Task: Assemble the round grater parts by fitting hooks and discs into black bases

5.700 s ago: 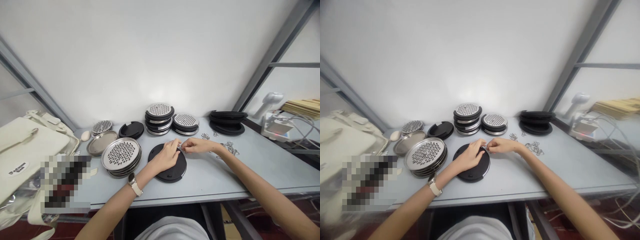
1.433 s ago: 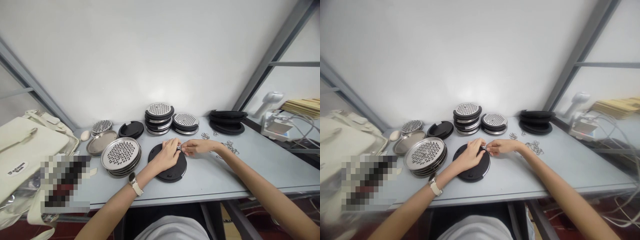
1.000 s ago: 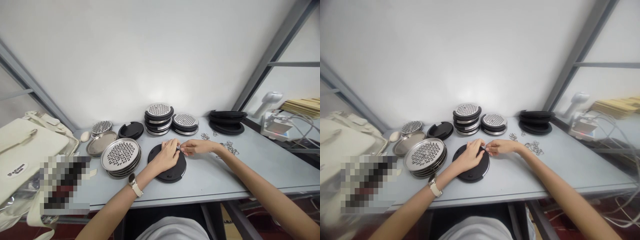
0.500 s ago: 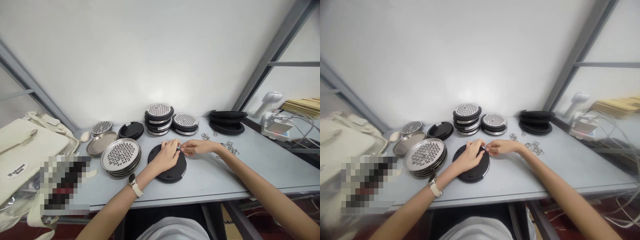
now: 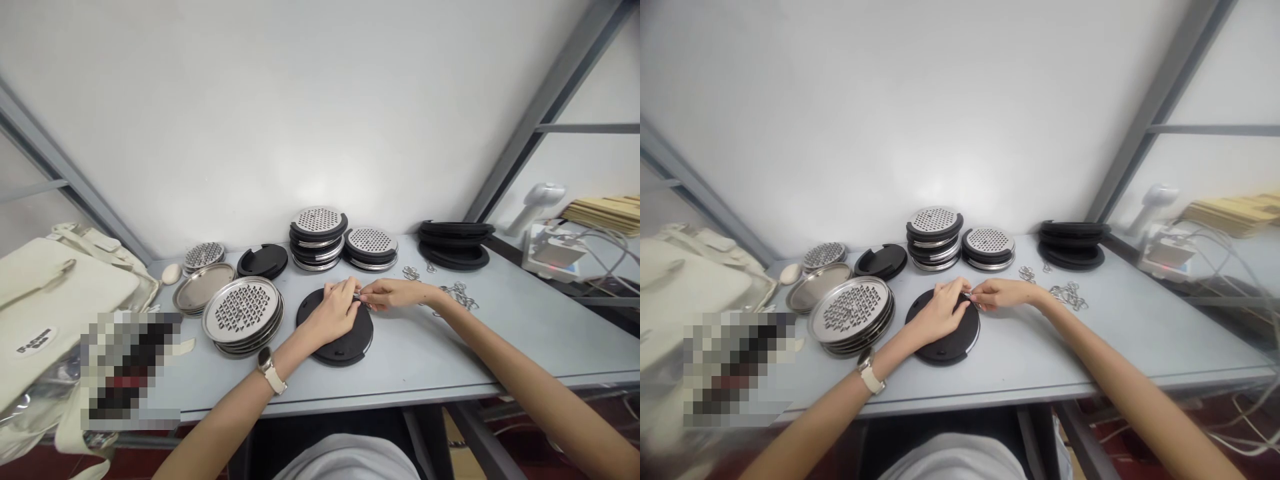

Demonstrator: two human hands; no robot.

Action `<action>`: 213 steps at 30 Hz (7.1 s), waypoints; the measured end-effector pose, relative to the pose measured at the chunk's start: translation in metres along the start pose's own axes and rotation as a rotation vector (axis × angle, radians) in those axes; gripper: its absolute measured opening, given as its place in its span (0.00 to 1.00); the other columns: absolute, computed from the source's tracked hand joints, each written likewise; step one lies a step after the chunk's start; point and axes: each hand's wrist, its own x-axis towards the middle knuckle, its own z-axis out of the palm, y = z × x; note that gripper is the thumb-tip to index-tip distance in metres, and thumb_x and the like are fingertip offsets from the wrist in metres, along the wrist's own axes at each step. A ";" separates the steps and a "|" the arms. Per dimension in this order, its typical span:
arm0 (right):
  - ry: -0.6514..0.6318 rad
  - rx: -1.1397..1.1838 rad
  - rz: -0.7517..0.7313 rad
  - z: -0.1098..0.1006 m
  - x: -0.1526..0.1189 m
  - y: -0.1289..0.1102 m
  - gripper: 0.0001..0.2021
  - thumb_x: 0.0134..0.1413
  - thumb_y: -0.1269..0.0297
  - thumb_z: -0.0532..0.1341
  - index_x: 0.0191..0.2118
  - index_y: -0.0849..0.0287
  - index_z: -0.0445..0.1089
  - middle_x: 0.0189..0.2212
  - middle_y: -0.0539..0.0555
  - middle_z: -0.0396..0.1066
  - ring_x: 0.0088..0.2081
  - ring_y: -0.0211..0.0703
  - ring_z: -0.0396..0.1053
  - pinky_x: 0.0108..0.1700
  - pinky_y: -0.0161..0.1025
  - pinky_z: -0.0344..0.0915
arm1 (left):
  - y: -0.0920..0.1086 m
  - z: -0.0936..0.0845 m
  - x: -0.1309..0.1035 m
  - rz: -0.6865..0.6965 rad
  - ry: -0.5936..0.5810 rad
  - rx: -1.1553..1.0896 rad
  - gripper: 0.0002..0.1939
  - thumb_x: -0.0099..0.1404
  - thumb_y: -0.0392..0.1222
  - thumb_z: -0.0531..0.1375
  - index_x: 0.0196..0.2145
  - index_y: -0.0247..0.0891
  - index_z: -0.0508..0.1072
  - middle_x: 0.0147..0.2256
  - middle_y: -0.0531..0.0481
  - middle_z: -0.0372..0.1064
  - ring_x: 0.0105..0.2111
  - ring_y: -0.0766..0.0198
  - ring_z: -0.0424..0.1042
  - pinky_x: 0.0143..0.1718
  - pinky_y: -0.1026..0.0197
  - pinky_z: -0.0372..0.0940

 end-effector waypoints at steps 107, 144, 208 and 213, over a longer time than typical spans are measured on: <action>0.022 -0.010 -0.071 0.002 0.003 0.006 0.11 0.53 0.68 0.49 0.25 0.62 0.66 0.22 0.48 0.66 0.25 0.35 0.62 0.31 0.32 0.60 | 0.012 -0.016 -0.004 -0.111 -0.176 0.405 0.07 0.66 0.46 0.52 0.36 0.40 0.63 0.32 0.51 0.71 0.30 0.59 0.71 0.28 0.61 0.57; 0.068 0.000 -0.051 0.007 0.005 0.007 0.07 0.52 0.65 0.51 0.25 0.58 0.54 0.20 0.43 0.51 0.23 0.32 0.48 0.26 0.32 0.50 | 0.017 -0.015 -0.003 -0.181 -0.189 0.417 0.09 0.67 0.47 0.51 0.39 0.40 0.63 0.31 0.50 0.72 0.32 0.56 0.73 0.31 0.60 0.61; 0.641 0.007 0.082 0.109 -0.011 -0.041 0.22 0.66 0.55 0.43 0.22 0.58 0.54 0.21 0.47 0.59 0.25 0.36 0.56 0.31 0.35 0.53 | 0.024 -0.044 -0.109 -0.063 -0.213 0.238 0.41 0.58 0.55 0.61 0.64 0.41 0.50 0.64 0.50 0.46 0.62 0.54 0.49 0.60 0.51 0.48; 0.633 0.047 0.086 0.109 -0.011 -0.040 0.21 0.66 0.53 0.44 0.23 0.58 0.54 0.21 0.46 0.58 0.24 0.35 0.56 0.29 0.34 0.51 | 0.023 -0.044 -0.109 -0.063 -0.210 0.238 0.42 0.58 0.55 0.61 0.64 0.42 0.49 0.64 0.50 0.46 0.62 0.55 0.50 0.60 0.51 0.48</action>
